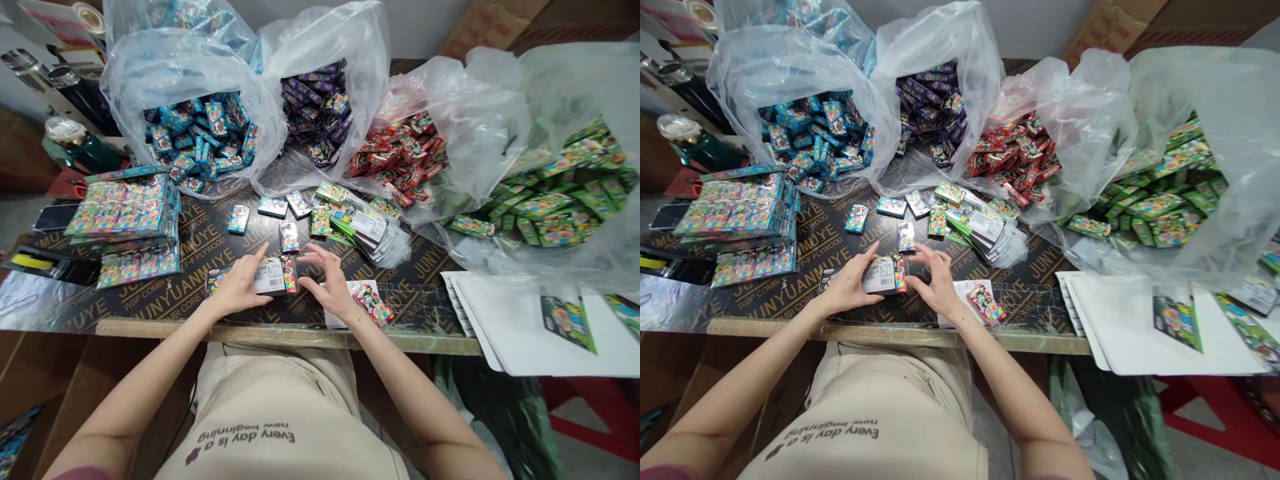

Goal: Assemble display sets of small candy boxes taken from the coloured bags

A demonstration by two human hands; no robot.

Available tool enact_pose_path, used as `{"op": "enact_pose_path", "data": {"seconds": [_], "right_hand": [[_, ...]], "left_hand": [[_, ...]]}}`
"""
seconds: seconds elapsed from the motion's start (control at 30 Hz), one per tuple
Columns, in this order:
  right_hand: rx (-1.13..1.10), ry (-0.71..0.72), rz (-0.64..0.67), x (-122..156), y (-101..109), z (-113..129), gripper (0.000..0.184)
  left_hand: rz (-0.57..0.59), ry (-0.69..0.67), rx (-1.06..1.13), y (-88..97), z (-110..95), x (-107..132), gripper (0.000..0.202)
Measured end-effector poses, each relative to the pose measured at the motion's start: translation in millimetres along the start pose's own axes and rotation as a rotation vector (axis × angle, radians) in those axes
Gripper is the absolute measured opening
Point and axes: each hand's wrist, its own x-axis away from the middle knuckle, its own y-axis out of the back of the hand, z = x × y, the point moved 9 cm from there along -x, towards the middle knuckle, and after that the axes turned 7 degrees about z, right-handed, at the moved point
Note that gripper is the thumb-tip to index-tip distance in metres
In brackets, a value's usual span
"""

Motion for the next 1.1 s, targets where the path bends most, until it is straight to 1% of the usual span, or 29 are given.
{"op": "enact_pose_path", "data": {"seconds": [0.07,0.1,0.13,0.2,0.23,0.27,0.3,0.37,0.4,0.43,0.47,0.5,0.53,0.57,0.6,0.63,0.67,0.7,0.73,0.77,0.83,0.9,0.97,1.03,1.1], "right_hand": [[-0.008,0.038,0.122,-6,-7,3,0.052],[0.028,0.054,0.148,-12,-6,2,0.049],[0.097,0.052,0.125,-21,1,-3,0.049],[0.298,-0.001,0.001,-42,27,-21,0.056],[0.398,-0.031,-0.033,-53,39,-33,0.063],[0.481,-0.056,-0.026,-65,47,-45,0.071],[0.536,-0.076,0.011,-76,53,-56,0.077],[0.554,-0.098,0.079,-90,58,-72,0.08],[0.506,-0.091,0.079,-93,59,-73,0.081],[0.409,-0.067,0.059,-93,59,-68,0.082],[0.265,-0.029,0.029,-89,56,-59,0.086],[0.08,0.017,0.004,-84,51,-47,0.091],[-0.125,0.06,-0.004,-76,43,-34,0.097],[-0.327,0.095,0.011,-68,31,-20,0.102],[-0.495,0.114,0.044,-59,19,-8,0.105],[-0.607,0.116,0.078,-50,6,3,0.106],[-0.658,0.106,0.103,-41,-4,10,0.106],[-0.652,0.095,0.114,-33,-10,15,0.105],[-0.599,0.088,0.108,-27,-12,18,0.104],[-0.515,0.089,0.094,-22,-11,19,0.104],[-0.311,0.117,0.07,-15,-3,23,0.105],[-0.122,0.161,0.077,-13,4,29,0.1],[0.026,0.201,0.079,-13,9,34,0.09],[0.138,0.221,0.047,-13,14,34,0.083],[0.217,0.191,-0.009,-11,19,25,0.079]], "left_hand": [[0.001,0.008,0.0,-0.1,1,-1,0.122],[0.003,0.011,-0.005,-0.7,0,-1,0.122],[0.007,0.015,-0.014,-1.8,0,-1,0.121],[0.027,0.025,-0.039,-6.3,0,-1,0.12],[0.043,0.029,-0.054,-9.4,0,0,0.119],[0.062,0.032,-0.069,-12.7,1,0,0.118],[0.081,0.034,-0.084,-15.8,0,1,0.117],[0.102,0.045,-0.099,-19.2,0,1,0.109],[0.09,0.063,-0.082,-18.0,1,0,0.104],[0.057,0.092,-0.032,-14.3,1,-1,0.098],[0.003,0.133,0.065,-8.4,3,-3,0.091],[-0.061,0.185,0.221,-2.5,5,-5,0.084],[-0.109,0.244,0.438,0.1,8,-7,0.076],[-0.121,0.302,0.699,-2.6,10,-10,0.07],[-0.098,0.354,0.976,-10.0,8,-14,0.065],[-0.054,0.399,1.234,-18.8,3,-18,0.062],[-0.011,0.436,1.442,-26.1,-5,-22,0.059],[0.011,0.466,1.583,-30.7,-12,-25,0.056],[0.003,0.491,1.656,-32.8,-16,-27,0.052],[-0.031,0.51,1.674,-33.1,-17,-27,0.048],[-0.107,0.521,1.613,-31.8,-15,-27,0.044],[-0.15,0.499,1.497,-29.7,-11,-26,0.041],[-0.152,0.445,1.334,-24.8,-6,-25,0.04],[-0.142,0.369,1.062,-13.1,1,-21,0.043],[-0.127,0.293,0.65,2.9,7,-15,0.056]]}}
